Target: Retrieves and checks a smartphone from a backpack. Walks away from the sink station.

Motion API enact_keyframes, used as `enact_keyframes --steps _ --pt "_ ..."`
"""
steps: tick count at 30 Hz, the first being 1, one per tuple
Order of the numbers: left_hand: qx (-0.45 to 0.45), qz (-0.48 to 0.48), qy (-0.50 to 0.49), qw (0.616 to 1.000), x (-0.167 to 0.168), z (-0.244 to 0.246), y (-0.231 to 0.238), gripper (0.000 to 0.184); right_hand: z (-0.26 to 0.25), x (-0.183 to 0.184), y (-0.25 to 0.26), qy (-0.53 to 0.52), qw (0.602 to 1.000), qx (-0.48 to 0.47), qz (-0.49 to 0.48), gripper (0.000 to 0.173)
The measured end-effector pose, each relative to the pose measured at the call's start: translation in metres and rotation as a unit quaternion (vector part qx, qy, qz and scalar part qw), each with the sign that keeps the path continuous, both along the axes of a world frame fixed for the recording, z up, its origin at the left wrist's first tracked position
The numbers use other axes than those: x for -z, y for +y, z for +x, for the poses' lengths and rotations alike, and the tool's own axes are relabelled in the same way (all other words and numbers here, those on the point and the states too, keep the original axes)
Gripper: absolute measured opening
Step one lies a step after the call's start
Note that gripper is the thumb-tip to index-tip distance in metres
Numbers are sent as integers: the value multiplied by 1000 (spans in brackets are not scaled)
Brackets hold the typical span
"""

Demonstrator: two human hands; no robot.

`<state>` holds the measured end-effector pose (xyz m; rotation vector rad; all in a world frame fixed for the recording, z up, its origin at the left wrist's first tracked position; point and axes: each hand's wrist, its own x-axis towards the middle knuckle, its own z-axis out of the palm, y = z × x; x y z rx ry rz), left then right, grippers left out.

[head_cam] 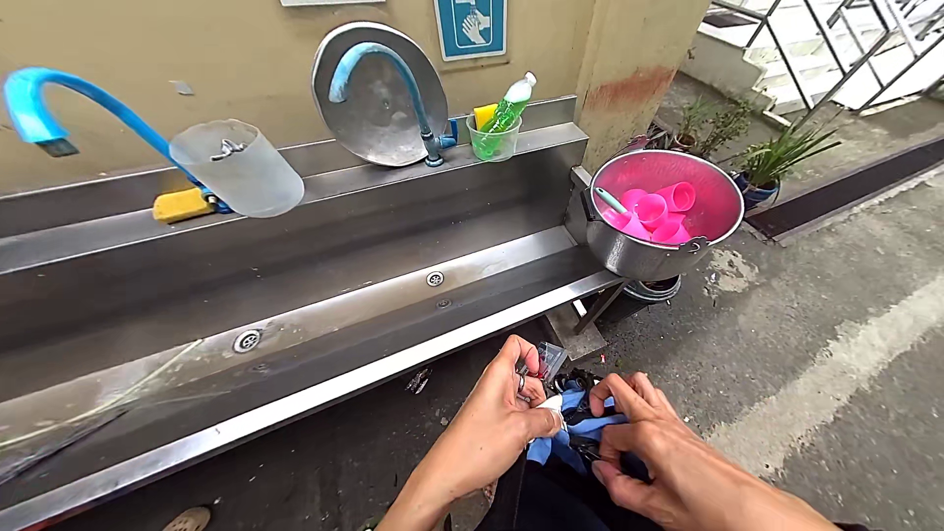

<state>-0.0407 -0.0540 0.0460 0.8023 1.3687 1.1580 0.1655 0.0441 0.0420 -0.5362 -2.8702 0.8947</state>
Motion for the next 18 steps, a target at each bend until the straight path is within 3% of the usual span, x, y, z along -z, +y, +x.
enact_keyframes --steps 2,6,11,14,16,18 --pt "0 3 -2 1000 1 -3 -2 42 11 -7 3 -44 999 -24 -6 23" --pt "-6 10 6 1000 8 -14 -8 41 29 -17 -14 -120 987 -53 96 30" --pt "46 29 17 998 15 -23 -27 38 51 -27 -14 -202 976 -67 44 40" --pt "23 33 59 997 15 -26 -26 34 43 -18 -33 -128 983 -58 119 23" --pt "19 30 83 996 14 -26 -24 31 26 -18 -27 -57 998 -34 -6 33" --pt "27 34 85 995 11 -22 -23 28 7 -17 -9 -33 978 -13 -206 38"
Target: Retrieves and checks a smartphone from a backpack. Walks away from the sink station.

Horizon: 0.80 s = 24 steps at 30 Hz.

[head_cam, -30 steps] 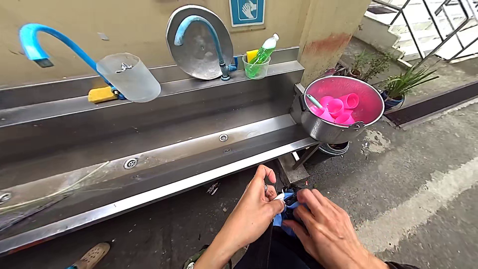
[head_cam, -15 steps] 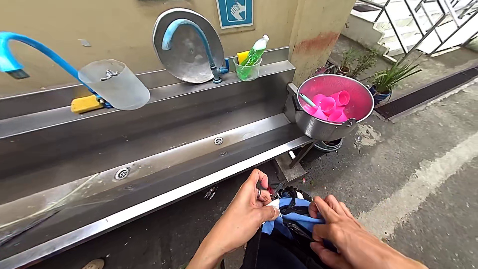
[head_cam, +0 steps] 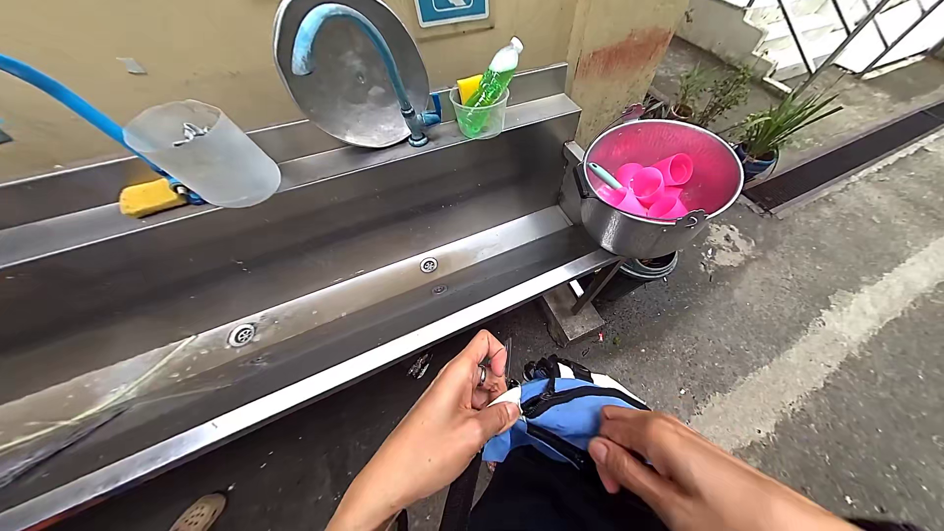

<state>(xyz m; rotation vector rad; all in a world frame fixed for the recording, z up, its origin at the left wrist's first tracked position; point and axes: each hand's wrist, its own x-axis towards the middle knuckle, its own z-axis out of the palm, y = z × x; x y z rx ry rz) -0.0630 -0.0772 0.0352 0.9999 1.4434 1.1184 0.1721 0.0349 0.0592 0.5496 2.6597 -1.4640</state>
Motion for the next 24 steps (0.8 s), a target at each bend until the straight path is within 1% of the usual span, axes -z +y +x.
enact_keyframes --steps 1,2,3,4,5,7,9,12,14,15,18,21,22,24 --pt "5 5 -3 1000 -2 2 1 27 -10 -2 6 -13 996 9 -91 38" --pt "6 11 -6 1000 -4 3 3 26 -19 -5 9 -16 988 16 -151 37" --pt "4 18 -7 1000 -8 5 5 25 -26 -12 10 -9 983 18 -181 36" --pt "-4 23 -5 1000 -11 6 7 25 -31 -18 11 5 982 13 -191 36" --pt "-19 31 -4 999 -15 7 8 25 -30 -25 14 19 982 1 -185 37" --pt "-56 48 -6 997 -22 8 11 28 -16 -30 19 46 989 -16 -142 38" --pt "-86 64 -21 994 -32 10 13 31 9 -26 22 33 995 -14 -90 40" --pt "-102 88 3 991 -46 19 13 29 39 -27 12 -78 997 -16 12 43" --pt "-110 93 19 989 -47 17 13 31 52 -27 -3 -150 983 -20 102 42" --pt "-112 92 22 989 -46 15 12 33 58 -27 -5 -170 979 -25 111 42" --pt "-121 84 23 989 -42 10 4 36 73 -43 9 -209 972 -70 82 41" --pt "-122 64 18 990 -42 4 -4 40 84 -54 20 -298 943 -134 59 39" --pt "-116 56 21 991 -41 1 -7 41 87 -55 20 -321 935 -144 54 38" --pt "-74 38 44 996 -32 -2 -15 40 91 -58 20 -334 931 -139 50 37"
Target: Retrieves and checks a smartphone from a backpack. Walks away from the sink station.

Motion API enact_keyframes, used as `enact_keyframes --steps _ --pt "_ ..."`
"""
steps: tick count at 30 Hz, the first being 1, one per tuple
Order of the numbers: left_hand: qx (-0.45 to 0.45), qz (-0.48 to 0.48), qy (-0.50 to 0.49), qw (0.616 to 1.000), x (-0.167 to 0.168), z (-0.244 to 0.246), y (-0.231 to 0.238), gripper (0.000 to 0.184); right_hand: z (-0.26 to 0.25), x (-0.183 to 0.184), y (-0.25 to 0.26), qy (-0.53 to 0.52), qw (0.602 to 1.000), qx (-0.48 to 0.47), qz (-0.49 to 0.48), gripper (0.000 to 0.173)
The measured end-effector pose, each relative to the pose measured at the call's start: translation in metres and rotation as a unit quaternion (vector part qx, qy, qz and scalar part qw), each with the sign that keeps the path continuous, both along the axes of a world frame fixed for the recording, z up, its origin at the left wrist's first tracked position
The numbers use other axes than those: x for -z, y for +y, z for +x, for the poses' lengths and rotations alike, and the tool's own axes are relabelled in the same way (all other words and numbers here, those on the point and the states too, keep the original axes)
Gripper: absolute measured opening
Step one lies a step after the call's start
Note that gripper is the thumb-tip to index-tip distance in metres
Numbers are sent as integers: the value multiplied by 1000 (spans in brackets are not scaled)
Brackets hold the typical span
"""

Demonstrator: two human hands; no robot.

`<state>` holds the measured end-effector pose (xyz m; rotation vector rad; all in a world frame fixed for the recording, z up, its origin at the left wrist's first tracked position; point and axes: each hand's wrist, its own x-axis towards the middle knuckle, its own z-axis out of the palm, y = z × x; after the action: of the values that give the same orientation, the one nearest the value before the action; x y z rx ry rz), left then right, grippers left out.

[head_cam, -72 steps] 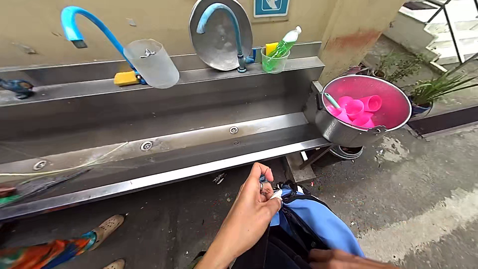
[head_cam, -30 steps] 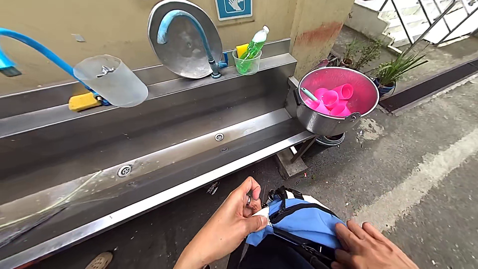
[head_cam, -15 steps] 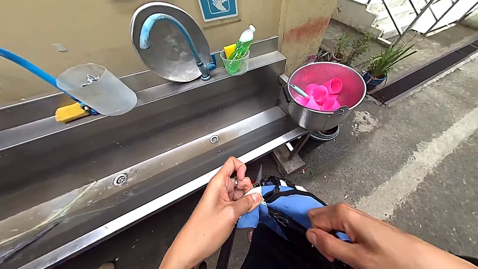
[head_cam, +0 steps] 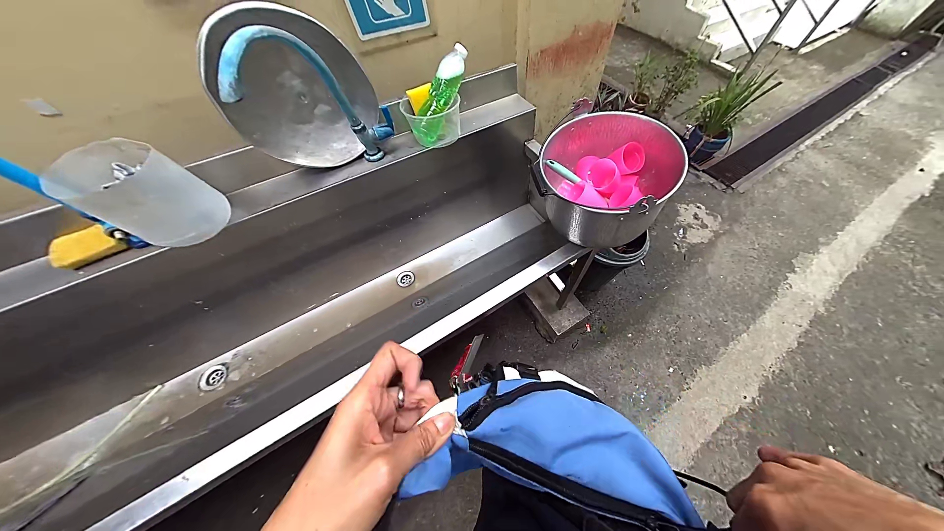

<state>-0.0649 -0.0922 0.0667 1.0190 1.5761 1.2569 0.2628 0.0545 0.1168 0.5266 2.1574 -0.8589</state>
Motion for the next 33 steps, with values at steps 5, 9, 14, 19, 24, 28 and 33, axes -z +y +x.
enact_keyframes --steps 5,9,14,19,24,28,33 --pt "106 -67 49 991 36 9 -17 34 -51 37 -6 319 919 48 226 36" --pt "126 -127 53 982 35 15 -22 37 -123 103 2 440 895 -43 57 41" --pt "143 -140 78 977 34 11 -28 31 -146 120 9 538 813 -187 123 13" --pt "206 -139 139 959 32 2 -32 22 -120 128 43 520 786 -215 257 10" --pt "263 -177 163 934 31 -6 -35 27 -23 138 71 440 831 -165 297 17" --pt "307 -249 239 887 17 -2 -22 31 34 111 48 330 926 -93 160 23" --pt "310 -54 374 873 29 41 27 50 7 94 41 275 945 49 171 26"
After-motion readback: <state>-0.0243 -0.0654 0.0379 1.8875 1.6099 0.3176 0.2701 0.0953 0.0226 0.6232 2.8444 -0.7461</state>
